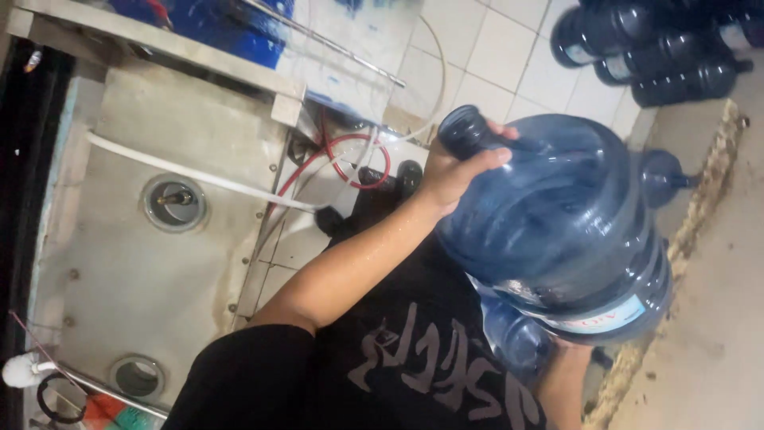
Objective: The person picks up a large blue water jug, places it on a filling station, and fills it with water using a hose. They then remove the filled jug and place it on the floor among other filled jugs. The person repeats this process with another jug.
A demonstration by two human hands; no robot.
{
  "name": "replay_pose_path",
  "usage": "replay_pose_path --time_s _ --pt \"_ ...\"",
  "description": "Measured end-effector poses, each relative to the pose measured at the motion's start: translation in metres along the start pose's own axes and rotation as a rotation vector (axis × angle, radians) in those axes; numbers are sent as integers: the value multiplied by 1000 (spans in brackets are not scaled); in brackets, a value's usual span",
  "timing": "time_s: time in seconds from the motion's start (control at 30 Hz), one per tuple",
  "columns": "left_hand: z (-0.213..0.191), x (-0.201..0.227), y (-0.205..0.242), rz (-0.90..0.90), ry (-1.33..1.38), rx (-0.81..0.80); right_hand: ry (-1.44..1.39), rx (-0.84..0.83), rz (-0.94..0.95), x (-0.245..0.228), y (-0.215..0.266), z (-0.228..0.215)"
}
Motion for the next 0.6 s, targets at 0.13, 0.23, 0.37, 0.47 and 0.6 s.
replay_pose_path --time_s 0.13,0.23,0.37,0.47,0.6 --pt "-41 -28 -55 45 -49 270 -23 16 -56 -30 -83 -34" --pt "-75 -63 -95 50 -110 521 -16 -4 -21 -49 -150 -57" --pt "-125 -118 -147 46 -153 767 31 -25 260 -37 -222 -48" --pt "-174 -168 -168 -65 -266 961 116 165 409 -14 -259 -45" --pt "-233 -204 -177 -85 -296 1105 130 165 572 24 -287 -17"
Point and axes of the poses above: each hand's wrist, its own y-axis away from the middle knuckle, its own z-axis out of the palm, x = y × z, the point moved 10 cm from there along -y, towards the middle knuckle, and after that the axes turned 15 degrees about x, right-handed, at the moved point
